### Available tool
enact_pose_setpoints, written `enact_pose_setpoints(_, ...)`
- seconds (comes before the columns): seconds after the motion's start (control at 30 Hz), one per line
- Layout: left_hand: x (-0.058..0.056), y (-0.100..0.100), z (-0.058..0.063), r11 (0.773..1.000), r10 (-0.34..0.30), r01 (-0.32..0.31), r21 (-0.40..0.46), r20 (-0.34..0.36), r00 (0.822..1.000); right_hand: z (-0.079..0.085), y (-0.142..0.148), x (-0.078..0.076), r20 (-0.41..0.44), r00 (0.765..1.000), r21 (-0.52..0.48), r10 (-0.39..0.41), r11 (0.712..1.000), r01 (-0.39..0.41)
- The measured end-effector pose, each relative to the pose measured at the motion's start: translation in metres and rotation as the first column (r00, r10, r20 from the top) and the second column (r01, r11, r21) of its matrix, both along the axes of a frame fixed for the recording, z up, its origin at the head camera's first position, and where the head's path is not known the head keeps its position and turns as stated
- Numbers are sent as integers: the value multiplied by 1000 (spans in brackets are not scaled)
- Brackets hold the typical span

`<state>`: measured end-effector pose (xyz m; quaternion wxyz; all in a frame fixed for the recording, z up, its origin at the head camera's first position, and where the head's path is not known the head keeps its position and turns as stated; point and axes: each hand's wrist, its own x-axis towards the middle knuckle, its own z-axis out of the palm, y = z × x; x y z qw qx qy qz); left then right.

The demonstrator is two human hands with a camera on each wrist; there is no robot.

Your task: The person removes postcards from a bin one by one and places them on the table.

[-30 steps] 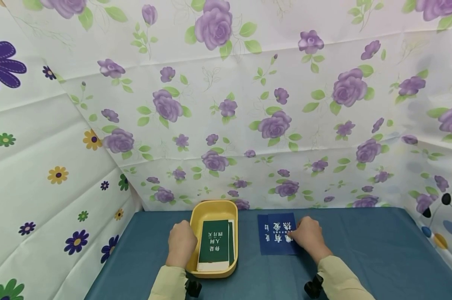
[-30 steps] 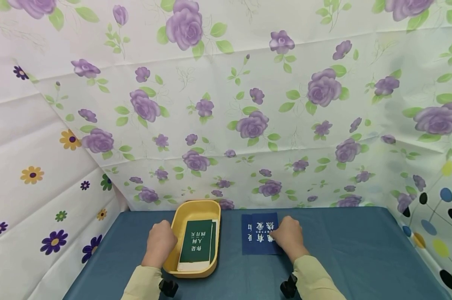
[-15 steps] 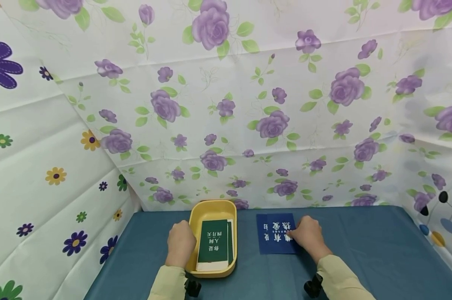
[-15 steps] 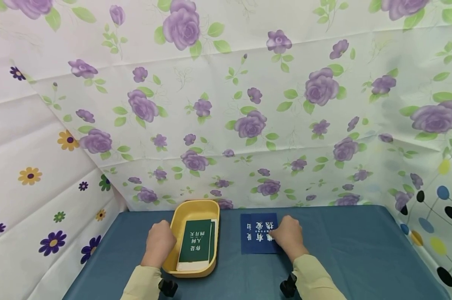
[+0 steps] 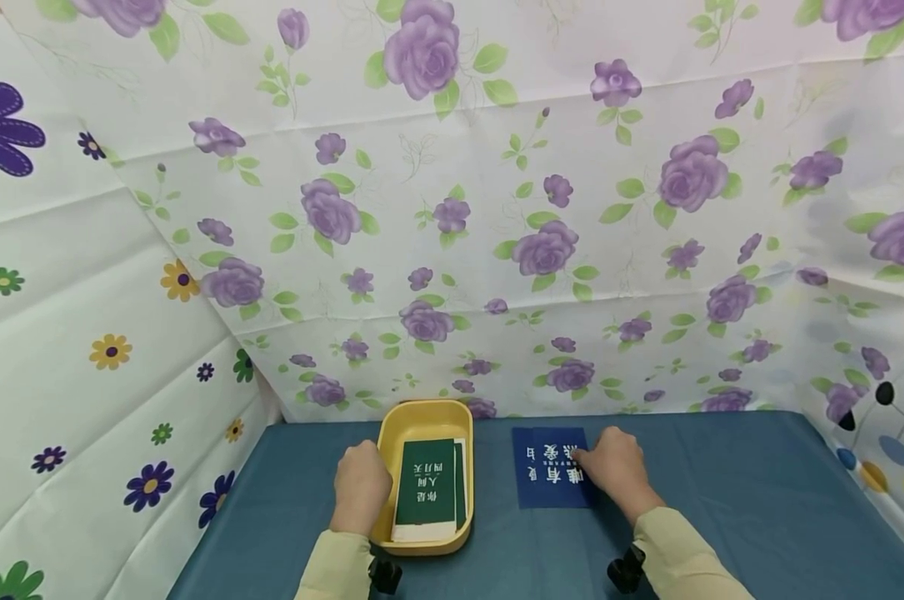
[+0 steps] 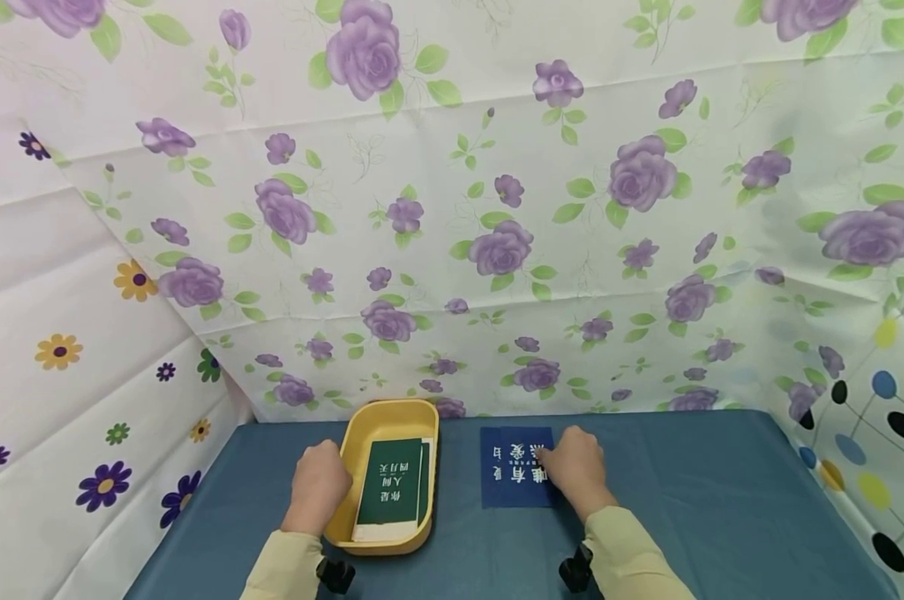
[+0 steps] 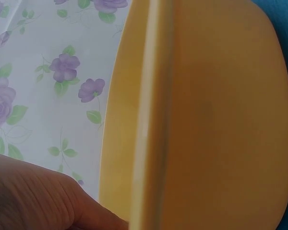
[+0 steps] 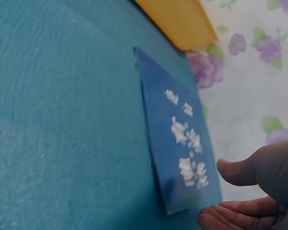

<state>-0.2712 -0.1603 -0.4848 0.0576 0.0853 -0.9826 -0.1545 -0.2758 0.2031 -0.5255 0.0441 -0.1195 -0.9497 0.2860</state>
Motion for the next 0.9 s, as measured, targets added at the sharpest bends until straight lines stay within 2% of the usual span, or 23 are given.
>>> enact_pose_setpoints(0.17, 0, 1, 0, 1000, -8, 8, -2, -4, 1000, 16, -9, 1, -44, 999, 12, 30, 999, -29)
enact_pose_setpoints(0.27, 0, 2, 2, 1000, -13, 13, -9, -11, 1000, 29, -19, 1, -42, 998, 10, 39, 999, -39)
enact_pose_setpoints(0.57, 2, 0, 4, 1000, -6, 6, 2, 19, 1000, 65, -70, 3, -81, 990, -20, 114, 993, -116)
enact_pose_setpoints(0.7, 1, -1, 3, 1000, -6, 6, 8, 28, 1000, 72, -96, 5, -74, 986, -70, 152, 985, -157)
enact_pose_setpoints(0.9, 1, 0, 3, 1000, -13, 13, 14, 21, 1000, 72, -129, 8, -74, 978, -135, 194, 970, -203)
